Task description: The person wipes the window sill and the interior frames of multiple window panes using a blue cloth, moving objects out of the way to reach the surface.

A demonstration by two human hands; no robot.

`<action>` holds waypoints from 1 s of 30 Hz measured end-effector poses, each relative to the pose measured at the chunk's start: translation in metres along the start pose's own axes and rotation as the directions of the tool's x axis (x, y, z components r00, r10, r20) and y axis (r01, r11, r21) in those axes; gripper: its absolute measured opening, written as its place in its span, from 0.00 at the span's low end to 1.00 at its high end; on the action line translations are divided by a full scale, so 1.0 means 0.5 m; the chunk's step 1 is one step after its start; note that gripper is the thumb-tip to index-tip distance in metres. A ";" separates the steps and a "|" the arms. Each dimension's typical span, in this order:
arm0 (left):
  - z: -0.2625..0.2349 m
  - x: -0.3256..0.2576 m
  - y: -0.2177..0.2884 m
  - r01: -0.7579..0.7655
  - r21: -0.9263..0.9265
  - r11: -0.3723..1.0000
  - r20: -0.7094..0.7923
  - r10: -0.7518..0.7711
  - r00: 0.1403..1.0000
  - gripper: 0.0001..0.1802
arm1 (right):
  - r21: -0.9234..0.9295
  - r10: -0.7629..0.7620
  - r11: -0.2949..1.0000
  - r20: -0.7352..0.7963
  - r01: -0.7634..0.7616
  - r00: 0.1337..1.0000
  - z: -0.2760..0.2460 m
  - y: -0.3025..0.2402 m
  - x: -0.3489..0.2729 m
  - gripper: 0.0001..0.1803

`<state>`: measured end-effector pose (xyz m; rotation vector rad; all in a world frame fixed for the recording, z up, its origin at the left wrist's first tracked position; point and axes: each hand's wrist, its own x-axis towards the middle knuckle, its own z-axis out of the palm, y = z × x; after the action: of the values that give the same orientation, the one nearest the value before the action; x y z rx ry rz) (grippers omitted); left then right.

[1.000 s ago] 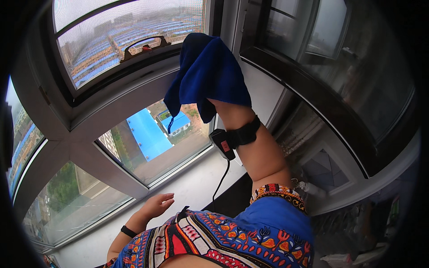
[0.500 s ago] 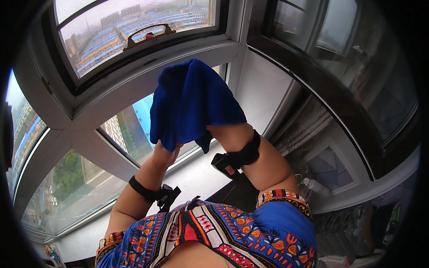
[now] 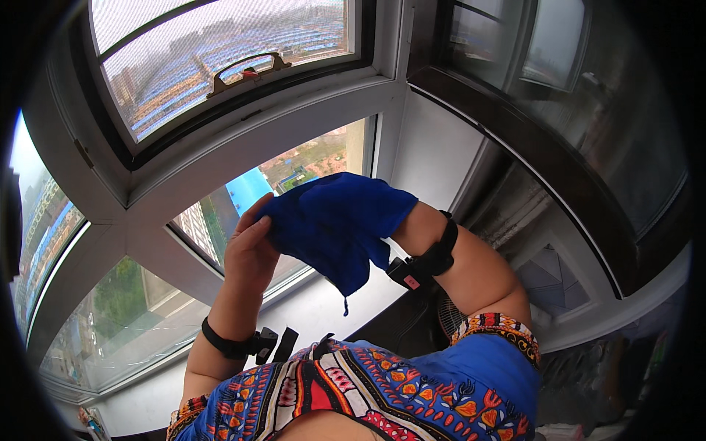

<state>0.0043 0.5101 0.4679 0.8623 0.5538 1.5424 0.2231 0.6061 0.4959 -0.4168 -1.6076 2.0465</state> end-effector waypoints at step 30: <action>-0.201 -0.095 -0.069 0.150 0.503 0.851 -0.007 -0.169 0.986 0.21 | -0.952 -0.966 0.095 -0.158 -0.291 0.203 -0.177 -0.222 0.204 0.15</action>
<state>-0.0530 0.4822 0.3706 1.2040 1.0033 1.2389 0.2069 0.7544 0.5869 -1.0007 -1.5204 -0.2973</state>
